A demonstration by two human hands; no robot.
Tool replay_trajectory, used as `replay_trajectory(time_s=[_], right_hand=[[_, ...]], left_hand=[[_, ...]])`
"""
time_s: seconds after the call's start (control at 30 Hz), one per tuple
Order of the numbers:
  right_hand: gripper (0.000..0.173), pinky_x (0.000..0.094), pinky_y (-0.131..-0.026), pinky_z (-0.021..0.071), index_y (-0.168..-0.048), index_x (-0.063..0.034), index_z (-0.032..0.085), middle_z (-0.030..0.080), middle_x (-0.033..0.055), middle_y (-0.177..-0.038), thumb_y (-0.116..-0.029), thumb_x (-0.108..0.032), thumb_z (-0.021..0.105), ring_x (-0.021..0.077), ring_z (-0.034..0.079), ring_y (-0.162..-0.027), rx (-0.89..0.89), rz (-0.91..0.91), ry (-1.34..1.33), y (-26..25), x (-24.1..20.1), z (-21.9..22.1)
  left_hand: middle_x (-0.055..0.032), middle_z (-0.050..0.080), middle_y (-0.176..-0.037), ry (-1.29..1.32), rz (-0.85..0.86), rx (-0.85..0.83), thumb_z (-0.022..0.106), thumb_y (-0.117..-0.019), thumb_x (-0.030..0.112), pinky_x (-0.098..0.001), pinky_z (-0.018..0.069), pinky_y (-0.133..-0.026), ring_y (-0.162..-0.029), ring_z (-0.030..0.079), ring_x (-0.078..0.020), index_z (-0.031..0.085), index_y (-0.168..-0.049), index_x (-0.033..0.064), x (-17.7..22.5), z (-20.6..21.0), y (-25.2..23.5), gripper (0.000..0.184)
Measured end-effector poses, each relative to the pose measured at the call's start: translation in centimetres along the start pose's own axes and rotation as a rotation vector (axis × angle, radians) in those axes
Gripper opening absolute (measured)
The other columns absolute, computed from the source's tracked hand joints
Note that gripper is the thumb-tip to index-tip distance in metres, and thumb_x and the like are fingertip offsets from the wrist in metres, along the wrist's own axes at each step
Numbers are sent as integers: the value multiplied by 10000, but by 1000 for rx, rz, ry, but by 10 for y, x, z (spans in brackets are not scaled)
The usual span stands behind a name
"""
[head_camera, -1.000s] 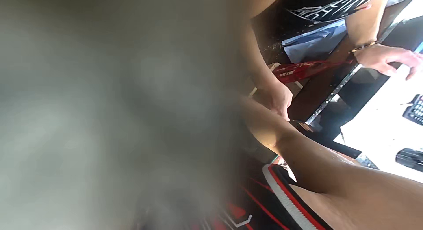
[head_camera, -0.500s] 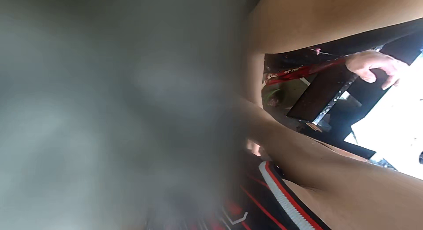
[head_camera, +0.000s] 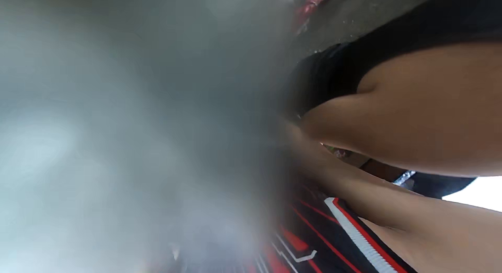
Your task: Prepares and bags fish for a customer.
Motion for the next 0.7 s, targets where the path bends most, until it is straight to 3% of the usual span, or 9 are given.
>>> replay_trajectory(time_s=[0.07, 0.17, 0.3, 0.4, 0.5, 0.6, 0.7], right_hand=[[321, 503, -1066, 431, -1271, 105, 598, 570, 266, -1381, -997, -61, 571, 352, 562, -1267, 4, -48, 194, 3, -13, 2], [345, 555, -1119, 402, -1280, 114, 611, 567, 280, -1410, -1004, -92, 585, 395, 533, -1341, 43, -102, 495, 9, -34, 10], [446, 573, -1095, 427, -1386, 71, 539, 541, 271, -1436, -988, -117, 613, 400, 530, -1344, 76, -114, 745, 8, -61, 21], [372, 591, -1065, 446, -1293, 75, 613, 559, 269, -1411, -990, -140, 620, 406, 546, -1320, -12, -157, 1054, 5, -76, 33], [322, 544, -1012, 478, -1220, 49, 665, 612, 253, -1297, -995, -180, 648, 372, 604, -1188, -117, -97, 1176, 1, -86, 38], [217, 416, -820, 530, -1137, -37, 715, 692, 142, -1059, -978, -178, 669, 239, 651, -887, -194, -110, 1121, -5, -93, 42], [200, 369, -773, 525, -1122, -56, 739, 726, 101, -1036, -959, -170, 717, 177, 641, -825, -431, -270, 1082, -5, -99, 64]], left_hand=[[62, 553, -878, -26, -126, 75, 516, -1066, 260, -217, 511, -641, -670, 565, 2, 539, -1173, 73, 21, 4, 10, 217], [117, 555, -776, 54, -168, 126, 446, -1092, 204, -168, 496, -596, -632, 558, 25, 508, -1005, 144, 40, 12, 15, 123], [134, 593, -726, 164, -138, 129, 457, -1101, 246, -160, 490, -548, -594, 577, 22, 525, -927, 182, 19, 10, 14, 197], [142, 602, -710, 209, -113, 128, 465, -1100, 260, -165, 490, -541, -585, 580, 16, 524, -905, 196, 2, 8, 18, 214], [131, 601, -714, 226, -100, 119, 460, -1104, 273, -186, 507, -565, -605, 589, -5, 523, -897, 197, -10, 8, 20, 229], [112, 586, -702, 264, -90, 128, 458, -1104, 274, -209, 488, -554, -590, 569, -32, 523, -869, 196, -19, 8, 16, 256], [101, 607, -715, 276, -110, 142, 463, -1103, 277, -216, 498, -562, -602, 585, -42, 549, -878, 187, -26, 7, 12, 258]])
Point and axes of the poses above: each hand's wrist, its own y-axis away from the middle knuckle, its own z-axis out of the palm, x = y × z, the point moved 5 cm from there along -y, towards the middle knuckle
